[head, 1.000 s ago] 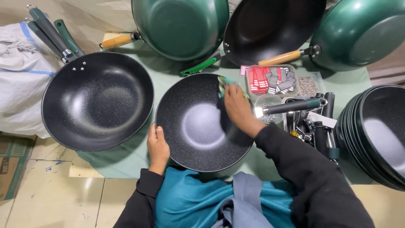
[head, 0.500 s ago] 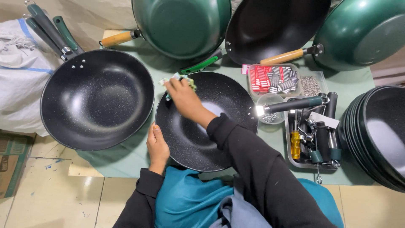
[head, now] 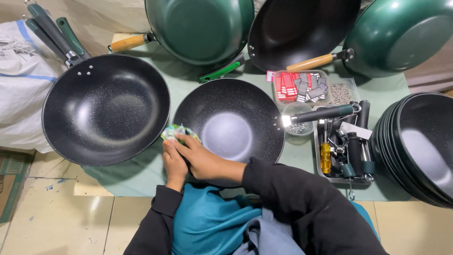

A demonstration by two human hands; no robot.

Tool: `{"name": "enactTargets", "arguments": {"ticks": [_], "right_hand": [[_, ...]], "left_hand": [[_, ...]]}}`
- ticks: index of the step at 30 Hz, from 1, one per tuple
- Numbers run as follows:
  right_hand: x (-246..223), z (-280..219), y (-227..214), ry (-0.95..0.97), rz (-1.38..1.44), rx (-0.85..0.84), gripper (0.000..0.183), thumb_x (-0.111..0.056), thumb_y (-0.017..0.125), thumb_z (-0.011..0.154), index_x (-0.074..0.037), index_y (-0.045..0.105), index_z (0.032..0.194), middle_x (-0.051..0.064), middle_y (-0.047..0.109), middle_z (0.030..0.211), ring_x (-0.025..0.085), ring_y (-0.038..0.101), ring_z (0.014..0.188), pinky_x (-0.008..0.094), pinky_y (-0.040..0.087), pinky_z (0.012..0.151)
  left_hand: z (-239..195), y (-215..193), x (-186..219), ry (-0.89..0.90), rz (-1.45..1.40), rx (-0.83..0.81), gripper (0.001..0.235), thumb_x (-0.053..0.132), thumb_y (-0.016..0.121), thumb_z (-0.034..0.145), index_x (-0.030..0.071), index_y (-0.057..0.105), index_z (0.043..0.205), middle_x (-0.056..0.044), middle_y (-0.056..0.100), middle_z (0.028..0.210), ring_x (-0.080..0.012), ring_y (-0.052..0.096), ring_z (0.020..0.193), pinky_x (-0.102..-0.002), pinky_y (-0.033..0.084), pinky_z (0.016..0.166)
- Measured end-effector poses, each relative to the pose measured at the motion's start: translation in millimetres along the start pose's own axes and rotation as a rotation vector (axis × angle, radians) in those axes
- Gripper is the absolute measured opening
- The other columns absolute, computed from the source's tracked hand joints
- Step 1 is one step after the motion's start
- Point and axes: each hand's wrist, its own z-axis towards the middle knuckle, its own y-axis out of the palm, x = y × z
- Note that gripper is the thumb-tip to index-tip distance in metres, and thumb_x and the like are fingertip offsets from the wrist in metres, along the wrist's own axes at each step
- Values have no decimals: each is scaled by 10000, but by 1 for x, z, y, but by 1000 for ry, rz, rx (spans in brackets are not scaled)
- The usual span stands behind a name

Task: Fitting a handle to a wok and cleaning the woks with a cloth.

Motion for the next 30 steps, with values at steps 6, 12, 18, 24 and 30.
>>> {"name": "enactTargets", "arguments": {"ticks": [6, 12, 18, 24, 30], "right_hand": [[1, -46, -31, 266, 84, -369, 681, 51, 590, 845, -41, 474, 1509, 266, 539, 1276, 522, 589, 1135, 539, 519, 945], [25, -101, -76, 316, -98, -516, 498, -6, 650, 817, -75, 673, 1309, 212, 644, 1189, 455, 679, 1052, 491, 560, 885], [51, -119, -123, 487, -824, -593, 321, -44, 682, 749, -190, 792, 1013, 83, 653, 982, 300, 684, 870, 433, 586, 693], [85, -105, -173, 236, -1273, -235, 193, -172, 652, 839, -161, 809, 951, 90, 713, 1075, 309, 529, 1108, 561, 350, 965], [68, -105, -169, 266, -1394, -303, 244, -138, 585, 891, -66, 776, 1024, 132, 640, 1134, 329, 481, 1100, 516, 389, 840]], "left_hand": [[4, 0, 7, 58, 78, 26, 449, 406, 373, 1132, 114, 626, 1362, -192, 647, 1326, -396, 562, 1273, -500, 436, 1096], [-9, 0, 54, 5, 167, -1, 352, 250, 541, 1037, 112, 635, 1346, -176, 672, 1292, -406, 600, 1222, -533, 468, 1043], [-13, -3, 68, -22, 132, -3, 363, 158, 542, 1021, 116, 633, 1370, -168, 663, 1315, -395, 592, 1246, -517, 468, 1047], [-16, -2, 73, -43, 123, -18, 435, 110, 580, 975, 147, 611, 1407, -169, 654, 1334, -385, 579, 1273, -513, 465, 1059], [-7, -1, 53, -50, 143, 20, 392, 105, 551, 1009, 159, 633, 1389, -137, 669, 1309, -344, 597, 1251, -486, 465, 1052]]}}
